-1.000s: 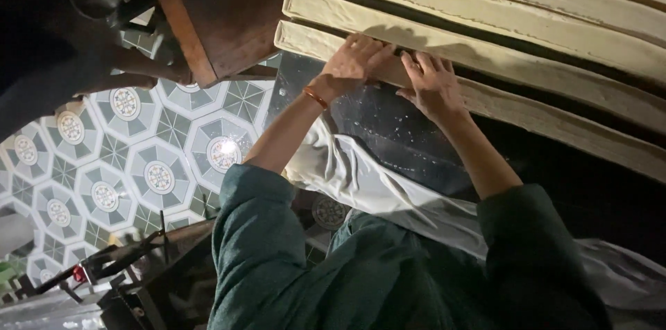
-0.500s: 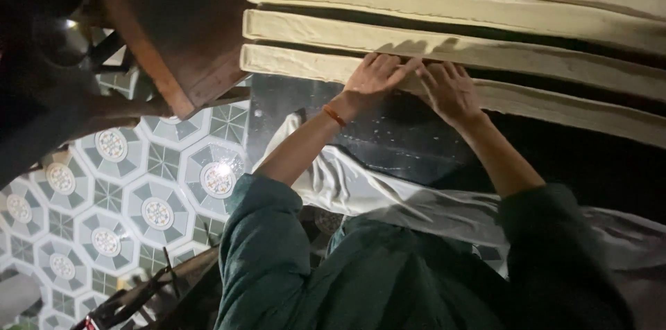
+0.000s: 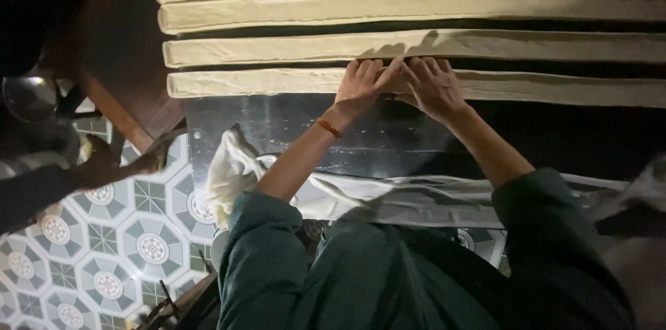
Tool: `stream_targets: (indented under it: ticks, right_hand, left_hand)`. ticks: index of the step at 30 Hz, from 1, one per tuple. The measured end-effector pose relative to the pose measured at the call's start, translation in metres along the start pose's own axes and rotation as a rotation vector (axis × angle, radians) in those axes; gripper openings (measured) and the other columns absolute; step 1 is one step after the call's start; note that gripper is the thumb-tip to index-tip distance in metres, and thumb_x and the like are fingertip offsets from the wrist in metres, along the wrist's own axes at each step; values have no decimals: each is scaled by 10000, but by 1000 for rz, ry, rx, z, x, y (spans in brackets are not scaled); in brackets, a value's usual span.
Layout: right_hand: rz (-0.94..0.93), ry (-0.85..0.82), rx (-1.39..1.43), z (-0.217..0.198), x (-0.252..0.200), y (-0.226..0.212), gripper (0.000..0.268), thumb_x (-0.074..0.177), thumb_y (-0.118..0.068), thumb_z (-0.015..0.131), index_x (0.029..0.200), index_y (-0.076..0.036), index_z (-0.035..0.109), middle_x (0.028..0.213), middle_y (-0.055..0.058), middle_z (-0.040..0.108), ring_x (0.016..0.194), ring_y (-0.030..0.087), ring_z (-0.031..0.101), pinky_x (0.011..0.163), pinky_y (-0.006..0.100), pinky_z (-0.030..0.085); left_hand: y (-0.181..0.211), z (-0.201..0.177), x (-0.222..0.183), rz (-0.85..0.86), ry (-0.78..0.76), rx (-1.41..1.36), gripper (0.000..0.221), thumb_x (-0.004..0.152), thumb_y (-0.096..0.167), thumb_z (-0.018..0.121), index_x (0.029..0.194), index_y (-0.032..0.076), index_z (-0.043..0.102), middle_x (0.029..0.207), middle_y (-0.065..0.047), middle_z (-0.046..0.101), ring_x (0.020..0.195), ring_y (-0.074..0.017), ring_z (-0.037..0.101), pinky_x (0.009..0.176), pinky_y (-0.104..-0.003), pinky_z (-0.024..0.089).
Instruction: Removing long strips of tofu from a cutting machine and arranging them on a work table using a cloth for handling.
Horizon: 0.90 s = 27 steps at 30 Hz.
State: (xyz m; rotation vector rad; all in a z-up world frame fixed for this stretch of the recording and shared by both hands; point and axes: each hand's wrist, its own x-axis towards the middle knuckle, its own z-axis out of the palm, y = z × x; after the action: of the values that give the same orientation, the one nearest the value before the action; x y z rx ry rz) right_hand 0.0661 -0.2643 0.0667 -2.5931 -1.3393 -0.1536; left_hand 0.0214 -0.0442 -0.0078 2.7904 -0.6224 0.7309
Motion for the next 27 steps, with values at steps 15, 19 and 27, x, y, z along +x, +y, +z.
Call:
stream_targets:
  ticks: [15,19,27]
  right_hand:
    - [90,85,-87,-61,-152,147,901,750,-473,870,1530,-202,511,1152,117,558,1074,338,593,871,483,456]
    - [108,30,-94,-62,-192,183,664,890,-393,789,1474,-200,537,1089,86,579,1022,288,610,883,420,473]
    - [151,25,-128,-74,-273,255,706,820,-398,833,1446,-207,567,1090,81,611,1032,284,644,906,426,512]
  left_hand:
    - [162,51,125,24,-624,-67,671,738,412,906,1287,187,592,1316,-33,498,1230,-268,511,1048,-440,386]
    - [208,84,144,77,-441,-22,908,707,371,879,1448,248,370,1166,-23,481,1010,-233,533,866,-410,420]
    - [300,102,209,69,-457,-120,766,681,443,929,1263,222,481,1264,-84,509,1141,-317,576,996,-520,425]
